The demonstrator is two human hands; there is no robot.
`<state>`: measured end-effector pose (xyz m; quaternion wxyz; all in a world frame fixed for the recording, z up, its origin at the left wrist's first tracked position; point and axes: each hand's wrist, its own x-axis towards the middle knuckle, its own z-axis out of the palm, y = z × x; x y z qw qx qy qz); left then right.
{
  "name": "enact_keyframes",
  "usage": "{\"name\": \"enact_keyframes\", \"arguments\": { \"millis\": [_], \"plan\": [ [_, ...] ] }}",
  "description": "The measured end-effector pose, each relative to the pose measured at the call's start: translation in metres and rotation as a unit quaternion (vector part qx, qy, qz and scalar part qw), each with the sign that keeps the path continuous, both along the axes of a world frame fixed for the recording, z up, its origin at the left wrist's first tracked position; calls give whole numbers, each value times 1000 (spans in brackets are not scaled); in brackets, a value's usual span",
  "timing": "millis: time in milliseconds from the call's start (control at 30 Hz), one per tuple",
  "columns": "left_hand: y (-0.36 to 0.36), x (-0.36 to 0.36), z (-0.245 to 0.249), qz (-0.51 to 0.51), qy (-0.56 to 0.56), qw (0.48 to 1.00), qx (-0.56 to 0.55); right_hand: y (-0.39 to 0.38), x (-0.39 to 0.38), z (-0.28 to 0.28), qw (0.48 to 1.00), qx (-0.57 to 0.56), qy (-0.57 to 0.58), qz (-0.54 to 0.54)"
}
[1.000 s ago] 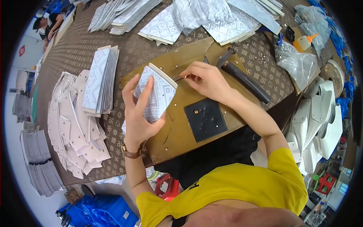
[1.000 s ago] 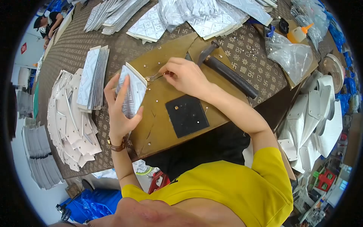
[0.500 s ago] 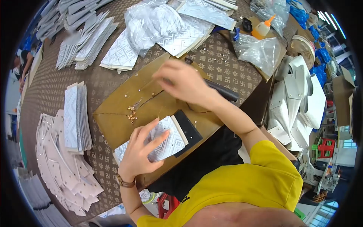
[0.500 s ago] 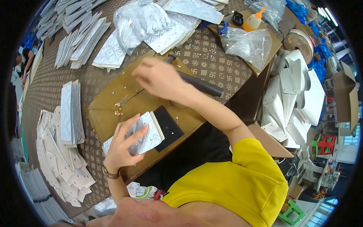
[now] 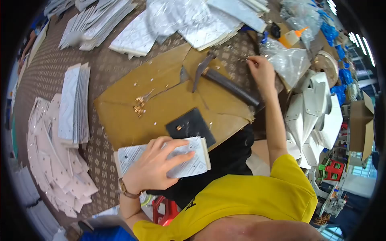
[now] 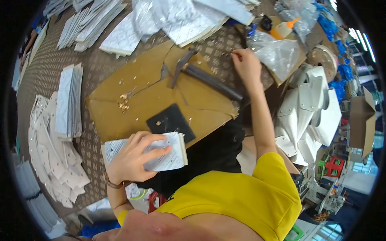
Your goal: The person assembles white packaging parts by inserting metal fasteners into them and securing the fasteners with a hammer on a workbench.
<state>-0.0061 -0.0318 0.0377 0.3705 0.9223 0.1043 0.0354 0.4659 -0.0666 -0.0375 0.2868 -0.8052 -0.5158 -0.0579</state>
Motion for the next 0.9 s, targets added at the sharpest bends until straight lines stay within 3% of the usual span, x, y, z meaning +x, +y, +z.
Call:
{"name": "enact_keyframes", "arguments": {
  "millis": [133,333,433,667,900],
  "plan": [
    [0,1,-1,-3,-8,1000,9,2,-6,-4,1000,0,-1,15],
    [8,0,-4,70,-21,997,37,0,-37,17,998,46,-12,39],
    [10,1,-7,87,-20,995,48,-2,-71,33,985,110,40,128],
    [12,2,-14,91,-4,994,63,-8,-142,48,946,134,71,286],
    [10,4,-15,93,-4,992,89,-13,-165,42,928,117,107,338]
  ]
}}
